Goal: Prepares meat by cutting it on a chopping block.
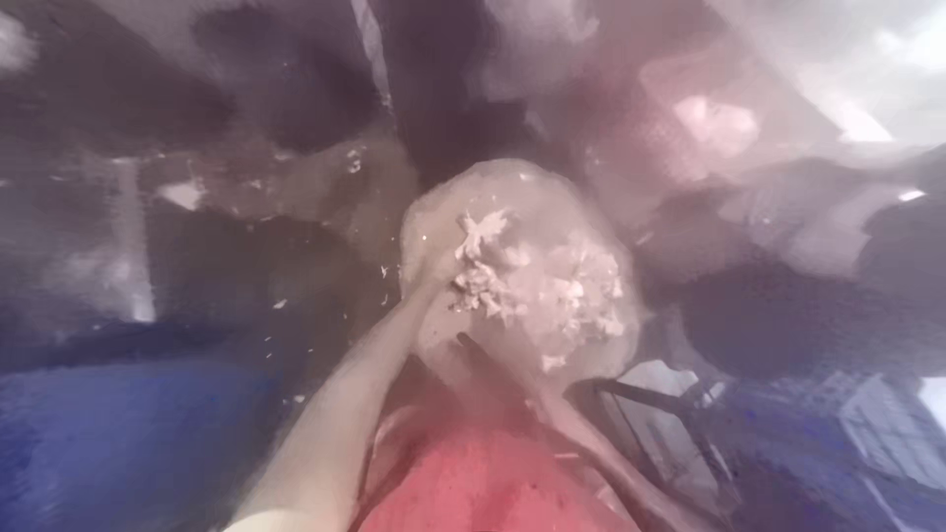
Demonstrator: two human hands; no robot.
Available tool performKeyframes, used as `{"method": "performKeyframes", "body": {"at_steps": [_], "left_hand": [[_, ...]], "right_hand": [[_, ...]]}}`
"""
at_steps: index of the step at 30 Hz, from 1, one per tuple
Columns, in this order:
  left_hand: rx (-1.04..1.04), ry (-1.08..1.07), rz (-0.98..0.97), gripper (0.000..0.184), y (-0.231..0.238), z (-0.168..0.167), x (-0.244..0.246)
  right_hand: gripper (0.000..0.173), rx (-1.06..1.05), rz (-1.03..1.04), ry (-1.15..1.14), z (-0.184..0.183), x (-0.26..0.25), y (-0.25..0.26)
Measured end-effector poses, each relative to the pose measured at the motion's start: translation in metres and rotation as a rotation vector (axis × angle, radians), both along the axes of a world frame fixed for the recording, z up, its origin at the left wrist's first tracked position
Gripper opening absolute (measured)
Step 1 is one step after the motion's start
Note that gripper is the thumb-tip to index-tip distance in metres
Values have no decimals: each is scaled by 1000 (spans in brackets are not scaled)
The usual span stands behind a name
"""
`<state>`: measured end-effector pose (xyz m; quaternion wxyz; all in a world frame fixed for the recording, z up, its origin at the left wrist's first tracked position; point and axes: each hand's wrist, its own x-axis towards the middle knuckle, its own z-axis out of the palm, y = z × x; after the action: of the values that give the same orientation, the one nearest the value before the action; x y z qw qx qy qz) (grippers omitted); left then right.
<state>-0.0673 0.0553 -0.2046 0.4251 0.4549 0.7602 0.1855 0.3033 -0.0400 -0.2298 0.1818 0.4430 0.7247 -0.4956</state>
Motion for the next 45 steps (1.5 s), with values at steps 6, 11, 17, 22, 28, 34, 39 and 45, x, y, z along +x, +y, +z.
{"method": "performKeyframes", "body": {"at_steps": [6,11,17,22,28,34,39,45], "left_hand": [[123,-148,254,68,-36,-4,-15],[378,-515,716,51,-140,12,-2],[186,-493,758,51,-168,-73,24],[172,-549,791,47,-172,-75,33],[24,-443,693,48,-220,-71,20],[-45,-521,523,41,-247,-76,29],[-17,-475,494,40,-245,-76,35],[-57,-450,497,42,-246,-80,31]], "right_hand": [[31,-188,78,306,-2,-15,-1],[28,6,-131,430,-19,-39,34],[21,357,-240,1101,114,-128,58],[21,448,11,644,35,-129,4],[26,181,-149,581,22,-119,-10],[27,183,29,438,4,-120,26],[19,340,-112,773,43,-144,-12],[28,178,-31,509,17,-154,6]]}}
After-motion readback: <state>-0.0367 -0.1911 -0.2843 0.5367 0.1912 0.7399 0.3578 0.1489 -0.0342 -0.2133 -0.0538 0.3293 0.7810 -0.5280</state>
